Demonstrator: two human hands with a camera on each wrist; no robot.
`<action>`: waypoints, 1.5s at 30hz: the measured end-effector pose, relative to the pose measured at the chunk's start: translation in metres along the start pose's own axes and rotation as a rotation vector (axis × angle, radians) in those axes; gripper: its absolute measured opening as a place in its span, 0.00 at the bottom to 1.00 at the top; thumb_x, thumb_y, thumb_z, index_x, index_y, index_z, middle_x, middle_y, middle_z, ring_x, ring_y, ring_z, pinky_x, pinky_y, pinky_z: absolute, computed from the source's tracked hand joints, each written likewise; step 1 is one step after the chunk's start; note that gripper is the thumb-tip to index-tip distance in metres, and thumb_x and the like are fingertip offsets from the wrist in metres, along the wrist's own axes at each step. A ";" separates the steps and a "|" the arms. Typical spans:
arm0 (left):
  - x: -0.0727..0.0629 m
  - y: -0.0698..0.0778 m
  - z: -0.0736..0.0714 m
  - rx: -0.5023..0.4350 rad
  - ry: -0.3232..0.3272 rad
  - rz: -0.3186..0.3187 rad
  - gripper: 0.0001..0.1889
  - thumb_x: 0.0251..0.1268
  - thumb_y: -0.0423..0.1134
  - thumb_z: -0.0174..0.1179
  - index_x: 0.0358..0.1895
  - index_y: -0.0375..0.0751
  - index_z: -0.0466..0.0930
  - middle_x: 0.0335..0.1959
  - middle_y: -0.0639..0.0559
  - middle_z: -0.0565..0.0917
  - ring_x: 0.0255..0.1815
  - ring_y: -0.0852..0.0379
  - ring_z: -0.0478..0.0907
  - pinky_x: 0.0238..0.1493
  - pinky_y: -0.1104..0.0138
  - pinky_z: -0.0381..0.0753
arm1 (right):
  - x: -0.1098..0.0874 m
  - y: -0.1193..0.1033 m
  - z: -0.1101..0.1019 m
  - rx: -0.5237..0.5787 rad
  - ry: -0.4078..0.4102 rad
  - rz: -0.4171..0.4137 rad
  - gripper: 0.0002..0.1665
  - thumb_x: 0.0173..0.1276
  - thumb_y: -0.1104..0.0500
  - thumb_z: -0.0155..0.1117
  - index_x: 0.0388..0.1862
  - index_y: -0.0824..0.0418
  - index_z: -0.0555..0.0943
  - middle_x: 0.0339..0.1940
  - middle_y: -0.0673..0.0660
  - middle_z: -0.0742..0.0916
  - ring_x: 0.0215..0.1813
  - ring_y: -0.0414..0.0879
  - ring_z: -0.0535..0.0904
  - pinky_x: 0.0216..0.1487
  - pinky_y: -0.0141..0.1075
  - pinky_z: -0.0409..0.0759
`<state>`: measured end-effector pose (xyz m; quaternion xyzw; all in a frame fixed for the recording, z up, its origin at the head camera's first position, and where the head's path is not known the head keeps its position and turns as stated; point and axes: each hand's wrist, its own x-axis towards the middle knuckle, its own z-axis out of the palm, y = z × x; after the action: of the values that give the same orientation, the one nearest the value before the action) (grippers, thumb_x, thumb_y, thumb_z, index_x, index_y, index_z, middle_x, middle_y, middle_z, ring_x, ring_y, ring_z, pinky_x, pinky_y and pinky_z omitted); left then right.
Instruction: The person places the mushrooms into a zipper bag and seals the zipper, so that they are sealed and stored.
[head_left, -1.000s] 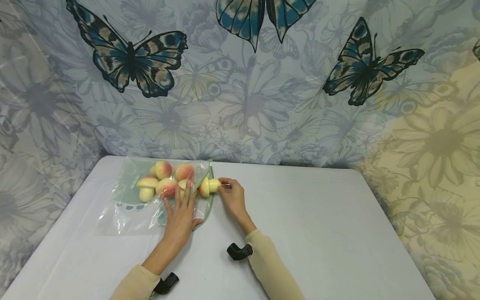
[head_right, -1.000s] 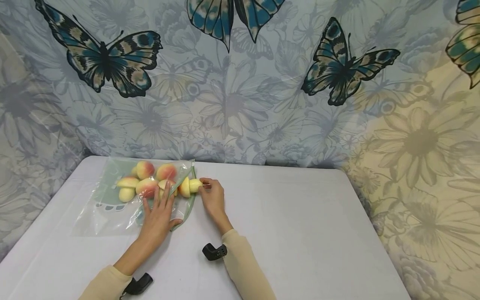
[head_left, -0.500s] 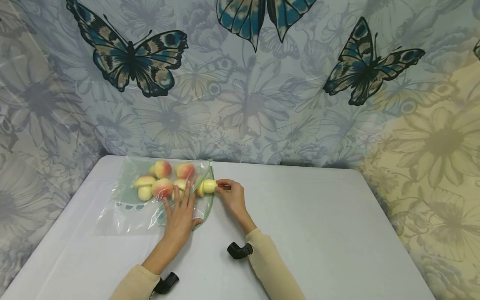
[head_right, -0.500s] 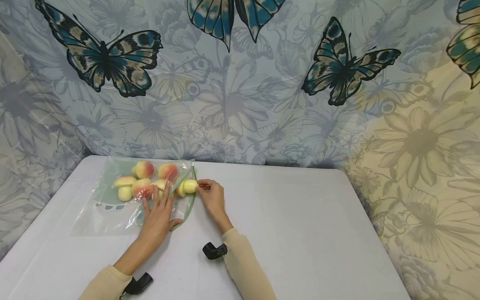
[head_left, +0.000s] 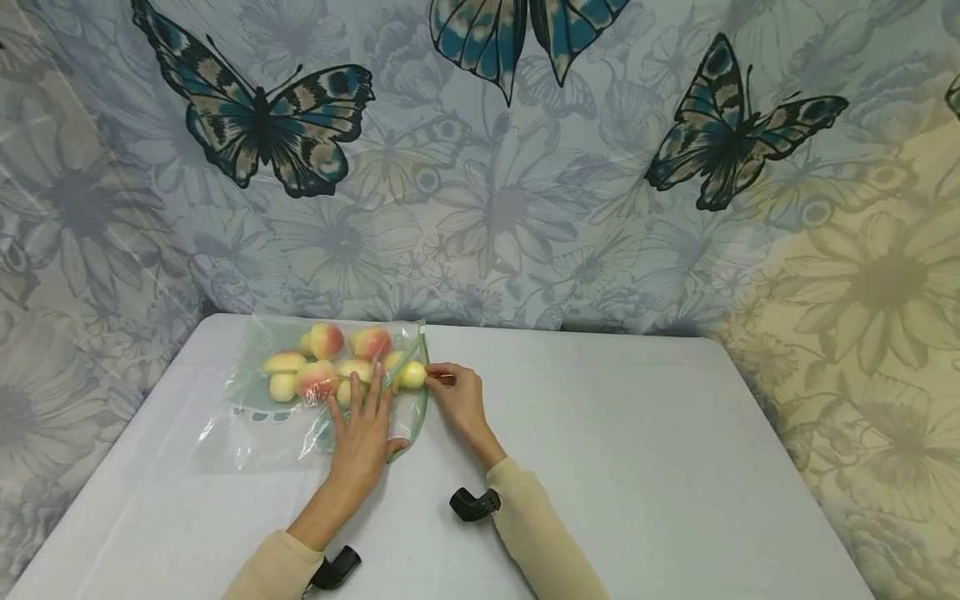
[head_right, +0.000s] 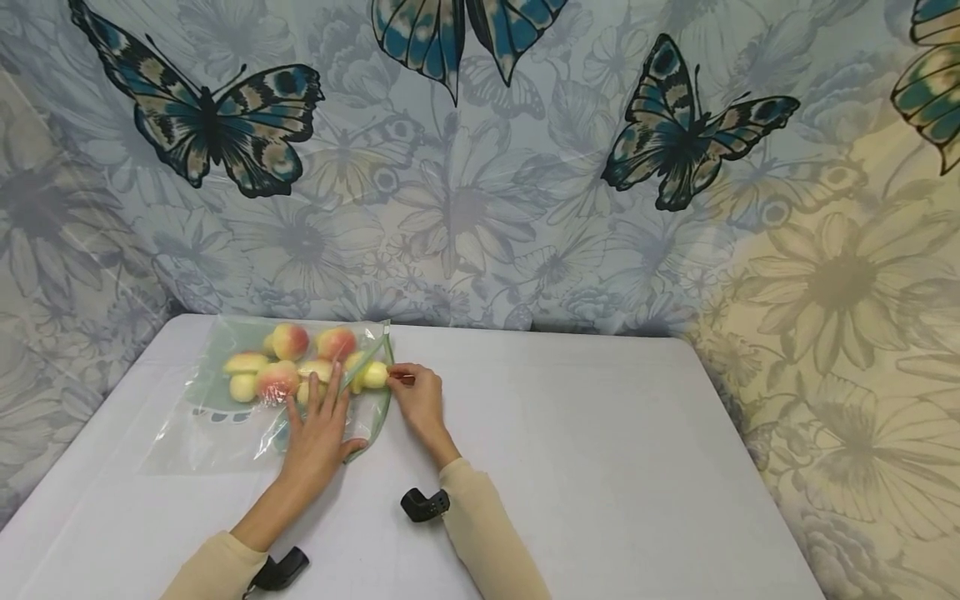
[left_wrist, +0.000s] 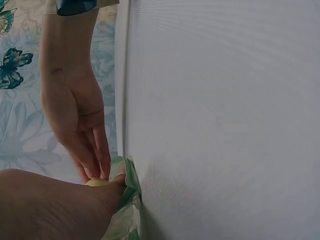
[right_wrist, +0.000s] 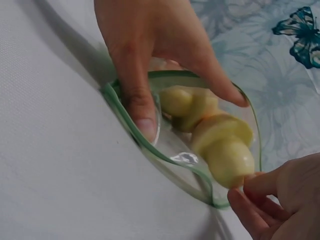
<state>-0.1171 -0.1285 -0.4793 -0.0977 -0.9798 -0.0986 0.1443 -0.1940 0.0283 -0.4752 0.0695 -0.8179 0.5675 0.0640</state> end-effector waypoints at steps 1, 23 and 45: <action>0.000 0.000 0.000 0.005 0.000 0.003 0.48 0.42 0.50 0.76 0.68 0.31 0.69 0.79 0.39 0.48 0.76 0.30 0.43 0.64 0.27 0.47 | -0.001 0.000 0.001 0.004 -0.008 -0.003 0.07 0.62 0.69 0.69 0.40 0.68 0.87 0.38 0.61 0.89 0.40 0.52 0.88 0.42 0.34 0.84; -0.001 0.002 0.001 0.003 0.004 0.001 0.46 0.42 0.50 0.75 0.67 0.31 0.70 0.79 0.39 0.49 0.76 0.30 0.44 0.63 0.27 0.49 | -0.002 -0.009 -0.007 0.234 -0.144 0.190 0.15 0.72 0.69 0.57 0.53 0.76 0.81 0.45 0.68 0.87 0.46 0.57 0.86 0.43 0.33 0.84; -0.001 0.020 0.003 0.142 0.032 0.004 0.37 0.52 0.48 0.73 0.64 0.34 0.74 0.78 0.36 0.52 0.75 0.27 0.47 0.67 0.32 0.50 | -0.002 -0.007 -0.007 0.333 -0.221 0.174 0.17 0.75 0.73 0.46 0.57 0.81 0.75 0.52 0.74 0.83 0.53 0.64 0.82 0.51 0.39 0.82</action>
<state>-0.1124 -0.1089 -0.4790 -0.0875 -0.9817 -0.0300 0.1667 -0.1908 0.0320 -0.4665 0.0701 -0.7179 0.6870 -0.0878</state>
